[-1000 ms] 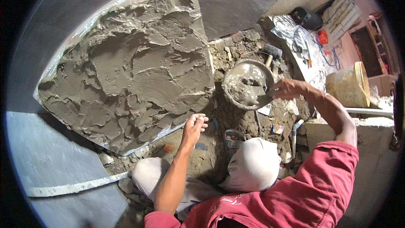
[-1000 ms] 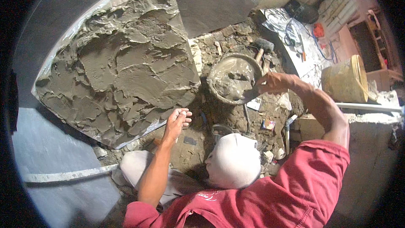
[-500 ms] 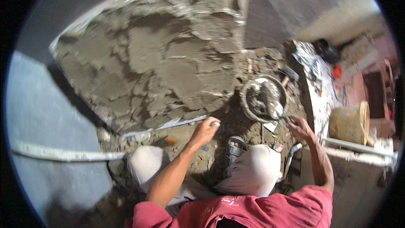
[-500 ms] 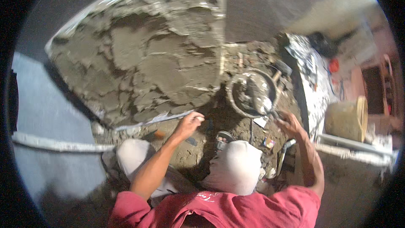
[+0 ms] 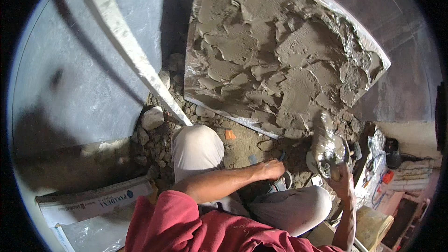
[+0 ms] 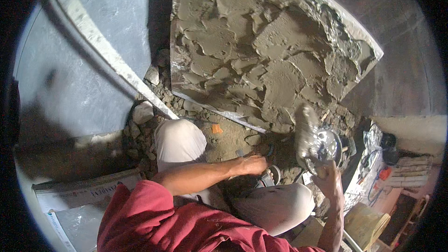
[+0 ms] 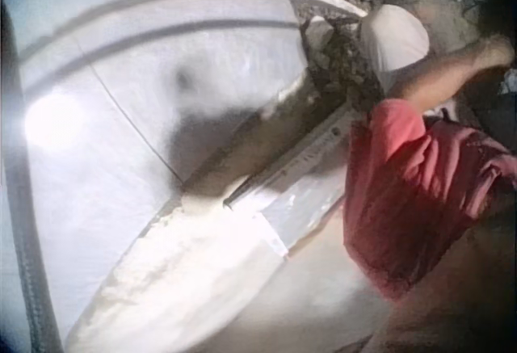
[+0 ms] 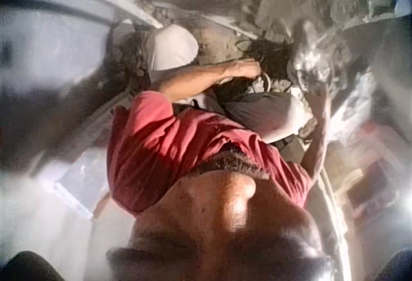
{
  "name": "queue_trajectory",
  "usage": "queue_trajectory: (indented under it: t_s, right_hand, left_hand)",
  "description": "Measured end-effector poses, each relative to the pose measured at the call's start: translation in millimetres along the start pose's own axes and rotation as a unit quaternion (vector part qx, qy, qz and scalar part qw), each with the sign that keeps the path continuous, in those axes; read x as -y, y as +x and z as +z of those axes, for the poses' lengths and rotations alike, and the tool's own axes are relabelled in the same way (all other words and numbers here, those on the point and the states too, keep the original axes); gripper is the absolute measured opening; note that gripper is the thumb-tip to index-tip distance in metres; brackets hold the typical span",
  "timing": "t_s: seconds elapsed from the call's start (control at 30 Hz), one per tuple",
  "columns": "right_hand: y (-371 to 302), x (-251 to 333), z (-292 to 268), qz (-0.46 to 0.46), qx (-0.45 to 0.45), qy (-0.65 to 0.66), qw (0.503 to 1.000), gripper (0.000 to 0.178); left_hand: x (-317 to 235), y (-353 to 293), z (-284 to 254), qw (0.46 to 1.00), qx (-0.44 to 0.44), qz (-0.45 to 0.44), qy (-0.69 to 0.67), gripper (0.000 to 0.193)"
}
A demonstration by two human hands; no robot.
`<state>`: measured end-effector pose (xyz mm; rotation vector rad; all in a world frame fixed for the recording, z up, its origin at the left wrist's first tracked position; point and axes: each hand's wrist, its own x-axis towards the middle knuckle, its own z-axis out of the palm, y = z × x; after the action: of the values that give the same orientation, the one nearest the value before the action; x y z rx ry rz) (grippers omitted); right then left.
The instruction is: The person spreads mortar onto the back of a large tile using a trowel, then applies more mortar from a bucket to fill gaps and smooth the surface.
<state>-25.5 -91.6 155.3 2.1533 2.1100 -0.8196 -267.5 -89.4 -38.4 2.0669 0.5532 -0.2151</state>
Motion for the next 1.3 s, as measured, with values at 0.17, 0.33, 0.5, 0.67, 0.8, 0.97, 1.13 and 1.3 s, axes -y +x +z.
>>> queue_trajectory:
  t_s: [0.17, 0.33, 0.5, 0.67, 0.8, 0.97, 1.13, 1.3]
  right_hand:
    - [81, 103, 3, -0.179, 0.113, -0.006, 0.977, 0.054]
    - [170, 182, 4, -0.347, 0.186, 0.05, 0.918, 0.055]
    - [228, 237, 0, -0.401, 0.192, 0.114, 0.888, 0.08]
    - [250, 254, -17, -0.347, 0.126, -0.019, 0.929, 0.074]
    - [260, 229, -33, -0.34, 0.182, 0.073, 0.92, 0.068]
    - [239, 252, -36, -0.266, 0.092, 0.073, 0.957, 0.072]
    - [230, 242, -44, -0.381, -0.009, 0.044, 0.924, 0.033]
    - [186, 237, 15, -0.609, -0.109, -0.216, 0.756, 0.04]
  left_hand:
    - [-15, -31, -16, 0.992, -0.11, -0.057, -0.018, 0.036]
    - [-18, -39, -26, 0.989, -0.141, -0.036, 0.011, 0.031]
    - [-4, -36, -10, 0.973, -0.225, 0.039, 0.01, 0.027]
    - [8, -2, 21, 0.949, -0.302, 0.087, 0.028, 0.022]
    - [5, -2, 18, 0.939, -0.326, 0.101, 0.031, 0.024]
    - [9, 4, 25, 0.944, -0.309, 0.105, 0.043, 0.022]
    - [8, 6, 32, 0.946, -0.311, 0.079, 0.036, 0.021]
    - [1, -18, 27, 0.943, -0.324, 0.071, 0.029, 0.018]
